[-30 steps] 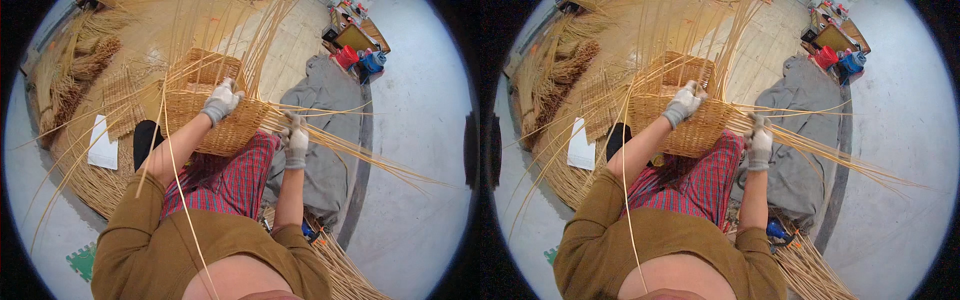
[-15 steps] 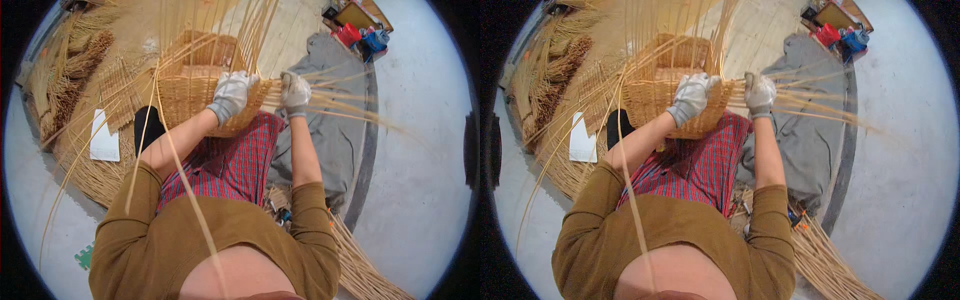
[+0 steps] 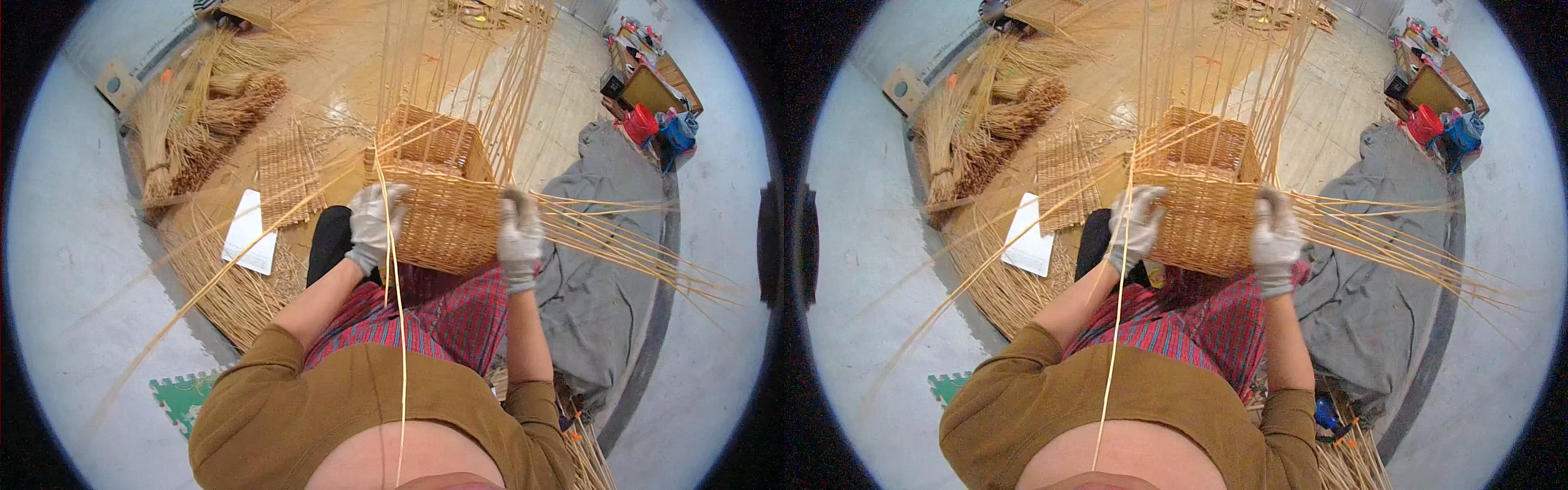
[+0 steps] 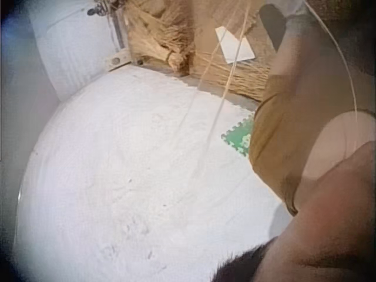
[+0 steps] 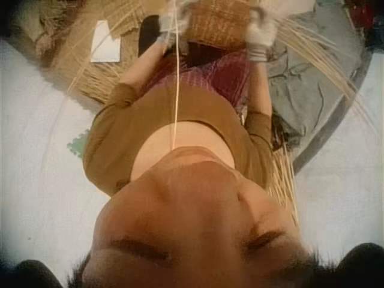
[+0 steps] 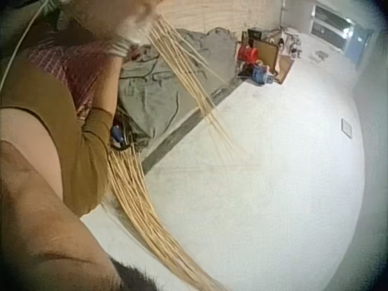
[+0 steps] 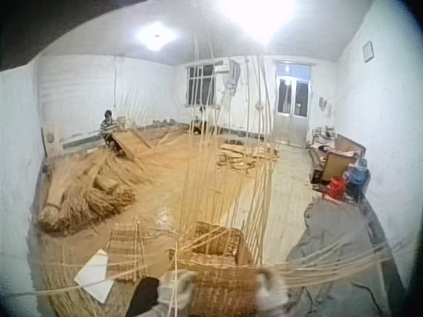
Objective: Weaving a large wicker or reed basket by hand while sitting on the floor.
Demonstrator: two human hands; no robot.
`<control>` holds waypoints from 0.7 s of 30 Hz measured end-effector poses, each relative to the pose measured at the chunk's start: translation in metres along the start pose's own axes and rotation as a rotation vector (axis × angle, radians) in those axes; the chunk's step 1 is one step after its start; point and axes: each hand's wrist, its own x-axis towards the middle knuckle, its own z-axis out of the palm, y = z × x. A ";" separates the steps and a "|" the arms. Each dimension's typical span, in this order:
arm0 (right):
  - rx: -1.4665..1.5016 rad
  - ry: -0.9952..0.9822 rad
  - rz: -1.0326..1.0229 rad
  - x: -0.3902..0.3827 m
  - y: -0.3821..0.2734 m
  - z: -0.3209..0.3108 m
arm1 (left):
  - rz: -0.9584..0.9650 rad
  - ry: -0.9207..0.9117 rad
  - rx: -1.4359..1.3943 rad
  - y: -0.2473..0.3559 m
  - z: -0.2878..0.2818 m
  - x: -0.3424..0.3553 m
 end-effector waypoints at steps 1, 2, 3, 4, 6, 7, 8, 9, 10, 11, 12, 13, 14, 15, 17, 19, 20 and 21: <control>0.129 -0.162 0.076 -0.005 -0.018 0.034 | -0.209 0.152 -0.043 -0.035 0.004 -0.019; 0.246 -0.311 0.151 -0.007 -0.035 0.066 | -0.270 0.133 0.113 -0.064 0.000 -0.027; 0.232 -0.301 0.130 0.001 -0.038 0.091 | -0.196 0.045 0.196 -0.054 -0.012 -0.012; 0.235 -0.288 0.109 0.017 -0.042 0.115 | -0.112 -0.042 0.295 -0.039 -0.030 0.004; -0.059 -0.241 0.226 0.063 -0.042 0.180 | -0.057 -0.053 0.218 -0.053 -0.036 0.008; -0.053 -0.164 0.457 0.091 -0.033 0.202 | -0.049 -0.065 0.246 -0.051 -0.034 0.012; -0.041 -0.090 0.689 0.109 -0.021 0.217 | -0.041 -0.076 0.274 -0.048 -0.033 0.015; -0.013 -0.071 0.695 0.112 -0.009 0.229 | -0.019 -0.091 0.258 -0.051 -0.032 0.016; 0.116 0.016 0.788 0.116 0.001 0.235 | 0.016 -0.104 0.264 -0.048 -0.033 0.019; 0.245 0.091 0.877 0.118 0.004 0.241 | -0.070 -0.164 0.267 -0.046 -0.035 0.020; 0.266 0.111 0.880 0.118 0.010 0.242 | -0.155 -0.225 0.267 -0.045 -0.037 0.023; 0.145 0.140 0.660 0.113 0.017 0.241 | -0.177 -0.297 0.296 -0.046 -0.037 0.028; 0.015 0.147 0.444 0.102 0.016 0.242 | -0.172 -0.306 0.304 -0.051 -0.039 0.028; 0.021 0.152 0.452 0.095 0.014 0.243 | -0.237 -0.356 0.308 -0.057 -0.039 0.029; 0.333 -0.024 0.332 0.088 -0.006 0.245 | -0.193 -0.249 0.207 -0.084 -0.031 0.019; 0.428 -0.161 0.245 0.084 -0.025 0.230 | -0.196 -0.276 0.142 -0.082 -0.033 0.020; 0.422 -0.152 0.246 0.085 -0.026 0.225 | -0.180 -0.290 0.072 -0.078 -0.032 0.025; 0.276 -0.090 0.198 0.087 -0.028 0.221 | -0.234 -0.344 0.039 -0.075 -0.030 0.026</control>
